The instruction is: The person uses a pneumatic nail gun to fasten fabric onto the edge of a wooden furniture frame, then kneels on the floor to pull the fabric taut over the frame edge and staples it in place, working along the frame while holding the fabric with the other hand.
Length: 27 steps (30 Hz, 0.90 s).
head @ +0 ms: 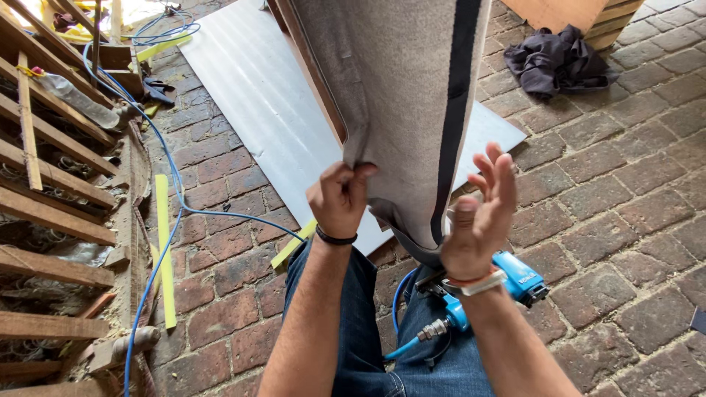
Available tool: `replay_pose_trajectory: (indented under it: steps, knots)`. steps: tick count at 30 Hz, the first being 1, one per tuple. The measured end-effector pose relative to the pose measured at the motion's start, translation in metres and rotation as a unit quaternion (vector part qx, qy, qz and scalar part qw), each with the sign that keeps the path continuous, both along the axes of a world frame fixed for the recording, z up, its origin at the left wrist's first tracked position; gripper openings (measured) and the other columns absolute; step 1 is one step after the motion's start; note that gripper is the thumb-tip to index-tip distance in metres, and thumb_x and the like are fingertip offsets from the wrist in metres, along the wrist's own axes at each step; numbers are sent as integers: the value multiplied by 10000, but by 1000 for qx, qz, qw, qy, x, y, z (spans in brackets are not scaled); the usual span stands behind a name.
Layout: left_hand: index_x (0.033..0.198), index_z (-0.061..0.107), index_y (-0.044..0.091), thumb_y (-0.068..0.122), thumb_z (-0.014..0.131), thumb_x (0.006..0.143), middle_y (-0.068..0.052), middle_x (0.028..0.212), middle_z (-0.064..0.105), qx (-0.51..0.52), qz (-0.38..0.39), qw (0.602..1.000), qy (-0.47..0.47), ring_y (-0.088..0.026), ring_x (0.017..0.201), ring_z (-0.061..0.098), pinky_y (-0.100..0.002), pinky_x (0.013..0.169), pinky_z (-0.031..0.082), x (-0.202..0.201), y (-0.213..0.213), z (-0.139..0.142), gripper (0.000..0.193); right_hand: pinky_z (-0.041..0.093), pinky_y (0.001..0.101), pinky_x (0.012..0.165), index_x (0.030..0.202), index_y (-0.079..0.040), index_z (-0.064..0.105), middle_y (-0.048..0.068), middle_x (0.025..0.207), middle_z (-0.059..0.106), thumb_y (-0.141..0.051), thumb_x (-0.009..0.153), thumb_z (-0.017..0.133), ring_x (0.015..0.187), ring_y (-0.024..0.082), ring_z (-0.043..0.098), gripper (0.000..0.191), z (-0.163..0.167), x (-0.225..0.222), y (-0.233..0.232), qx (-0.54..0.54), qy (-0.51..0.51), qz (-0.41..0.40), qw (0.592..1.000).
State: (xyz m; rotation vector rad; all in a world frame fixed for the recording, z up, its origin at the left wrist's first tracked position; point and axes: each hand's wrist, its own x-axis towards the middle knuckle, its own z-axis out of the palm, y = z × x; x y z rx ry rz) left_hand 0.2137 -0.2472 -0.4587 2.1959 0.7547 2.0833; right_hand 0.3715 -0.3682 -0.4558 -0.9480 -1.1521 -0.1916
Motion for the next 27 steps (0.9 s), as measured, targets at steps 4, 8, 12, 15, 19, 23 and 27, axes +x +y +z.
replay_pose_trajectory:
  steps: [4,8,12,15,19,23,27]
  knots:
    - [981,524,100,141,816,952,-33,631,561,84,56,995,23,-171,501,540,-325,484,391,-3,8,12,297,399,453,1209,1705,-171,153,216,1643,367,-395,1116,579,1493,288,428,761,9,-15,26,4,-113,-58,992]
    - [963,531,98,119,820,927,-22,598,520,74,37,996,19,-190,481,518,-356,492,360,-1,4,15,292,469,446,1216,1643,-43,154,243,1583,446,-495,877,898,1481,345,518,1159,13,-34,31,-81,-44,-148,985]
    - [972,528,102,134,843,908,-26,649,578,50,30,998,-8,-164,509,524,-333,503,385,2,0,17,323,469,436,1213,1601,-10,241,246,1543,473,-420,797,997,1449,365,523,1177,13,-50,35,-83,18,-195,977]
    - [1044,546,72,110,841,922,-57,813,620,0,29,999,-39,-171,709,593,-340,602,469,5,-21,27,322,476,467,1191,1560,12,278,248,1511,502,-396,751,1022,1420,377,543,1172,24,-55,38,-96,31,-223,969]
    - [1166,490,14,219,724,987,-200,1235,599,-92,-137,980,-112,-282,1029,695,-290,725,617,12,-87,39,359,489,494,1154,1551,1,316,253,1467,533,-354,761,987,1391,382,562,1096,48,-63,30,-125,55,-217,967]
    - [1544,342,78,636,533,1021,-185,1614,361,4,-239,959,153,-345,1523,347,-528,1312,243,26,-105,34,789,504,501,1081,1561,-39,264,211,1431,523,-385,765,938,1350,360,564,1099,62,-74,4,-66,406,94,907]
    - [1719,18,150,816,401,919,-144,1777,-16,78,-155,953,249,-244,1637,-63,-503,1346,-52,30,-66,20,1109,499,492,1083,1566,-29,236,213,1420,507,-357,794,910,1343,355,554,1076,59,-67,3,-113,186,-14,976]
